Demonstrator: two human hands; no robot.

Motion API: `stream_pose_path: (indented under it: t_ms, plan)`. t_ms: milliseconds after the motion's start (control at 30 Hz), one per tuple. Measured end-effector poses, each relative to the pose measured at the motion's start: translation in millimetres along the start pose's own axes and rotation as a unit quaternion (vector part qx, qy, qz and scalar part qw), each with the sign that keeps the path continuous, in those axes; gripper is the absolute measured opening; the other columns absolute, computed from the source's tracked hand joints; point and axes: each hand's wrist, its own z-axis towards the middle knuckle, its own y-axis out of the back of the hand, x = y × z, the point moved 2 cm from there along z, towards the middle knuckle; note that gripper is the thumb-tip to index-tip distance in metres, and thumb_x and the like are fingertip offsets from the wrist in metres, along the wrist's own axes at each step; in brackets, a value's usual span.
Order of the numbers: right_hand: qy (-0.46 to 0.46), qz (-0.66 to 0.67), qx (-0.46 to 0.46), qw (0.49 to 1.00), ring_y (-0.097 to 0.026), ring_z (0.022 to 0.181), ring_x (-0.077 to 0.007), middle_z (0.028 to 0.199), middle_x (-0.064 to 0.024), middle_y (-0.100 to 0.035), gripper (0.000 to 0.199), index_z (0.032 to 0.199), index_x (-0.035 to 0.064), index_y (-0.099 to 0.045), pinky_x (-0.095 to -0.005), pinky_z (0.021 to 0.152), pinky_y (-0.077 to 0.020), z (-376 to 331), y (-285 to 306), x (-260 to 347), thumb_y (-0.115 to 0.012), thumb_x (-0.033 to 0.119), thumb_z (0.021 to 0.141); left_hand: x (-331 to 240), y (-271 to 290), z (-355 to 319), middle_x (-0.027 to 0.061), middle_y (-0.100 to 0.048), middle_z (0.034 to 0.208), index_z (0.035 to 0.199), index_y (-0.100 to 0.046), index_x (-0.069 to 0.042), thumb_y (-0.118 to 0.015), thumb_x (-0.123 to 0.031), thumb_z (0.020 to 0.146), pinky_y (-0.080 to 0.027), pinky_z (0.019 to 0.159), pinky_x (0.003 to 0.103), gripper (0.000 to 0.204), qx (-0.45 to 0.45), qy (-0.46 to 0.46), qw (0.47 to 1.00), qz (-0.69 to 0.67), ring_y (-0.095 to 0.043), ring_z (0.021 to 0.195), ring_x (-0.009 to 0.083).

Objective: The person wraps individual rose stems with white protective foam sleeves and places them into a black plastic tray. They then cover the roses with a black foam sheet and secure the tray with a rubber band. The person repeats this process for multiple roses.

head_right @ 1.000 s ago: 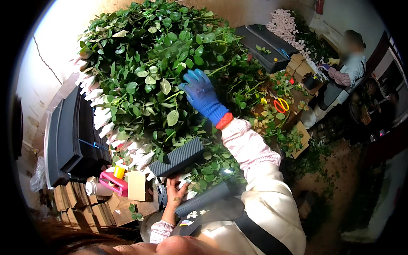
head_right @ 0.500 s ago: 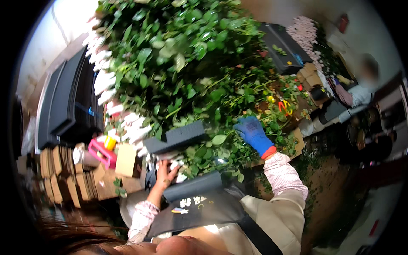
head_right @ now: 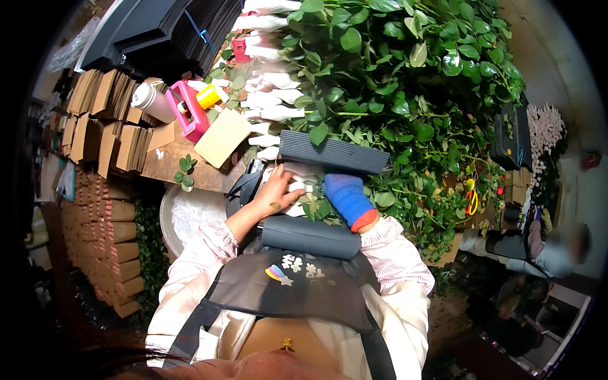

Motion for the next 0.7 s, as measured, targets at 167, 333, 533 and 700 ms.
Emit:
stream_pose_path:
  t_ms: [167,333,533,700]
  plan:
    - [-0.022,0.011,0.02,0.999,-0.073,0.095,-0.0321,0.1,-0.0121,-0.076,0.036,0.101,0.012,-0.078,-0.0485,0.083,-0.0562,-12.5,17.9,2.7,-0.058,0.04,0.091,-12.6,16.7,14.2,0.0158,-0.069,0.084,0.11,-0.066,-0.006,-0.059,-0.027,0.099,-0.053,0.076,0.041,0.025,-0.105,0.096,0.98,-0.136,-0.067,0.078,0.0321]
    - [-0.044,0.027,0.072,0.996,-0.072,0.094,-0.0334,0.102,-0.0123,-0.075,0.037,0.1,0.0134,-0.077,-0.0476,0.082,-0.0561,-10.7,15.7,2.0,-0.059,0.044,0.091,15.4,33.0,-8.2,0.0053,-0.06,0.079,0.095,-0.064,-0.003,-0.058,-0.012,0.095,-0.042,0.063,0.027,0.011,-0.282,0.116,0.868,-0.392,-0.051,0.066,0.0121]
    - [0.001,0.011,-0.021,1.0,-0.071,0.083,-0.0348,0.097,-0.0123,-0.074,0.045,0.101,0.0149,-0.075,-0.0488,0.075,-0.0558,-11.8,-0.3,-6.5,-0.063,0.056,0.087,-0.6,40.6,-7.2,0.0096,-0.057,0.07,0.104,-0.061,-0.006,-0.071,-0.029,0.087,-0.045,0.062,0.037,0.03,-0.062,0.165,0.981,-0.086,-0.057,0.064,0.0247]
    - [0.007,-0.021,-0.139,0.99,-0.071,0.087,-0.0321,0.095,-0.0119,-0.073,0.043,0.101,0.014,-0.074,-0.0477,0.076,-0.0556,-14.3,-9.6,3.6,-0.07,0.053,0.083,10.9,23.3,15.6,0.0115,-0.072,0.082,0.104,-0.07,-0.007,-0.068,-0.034,0.094,-0.051,0.074,0.037,0.03,-0.03,0.123,0.992,-0.021,-0.068,0.076,0.0294]
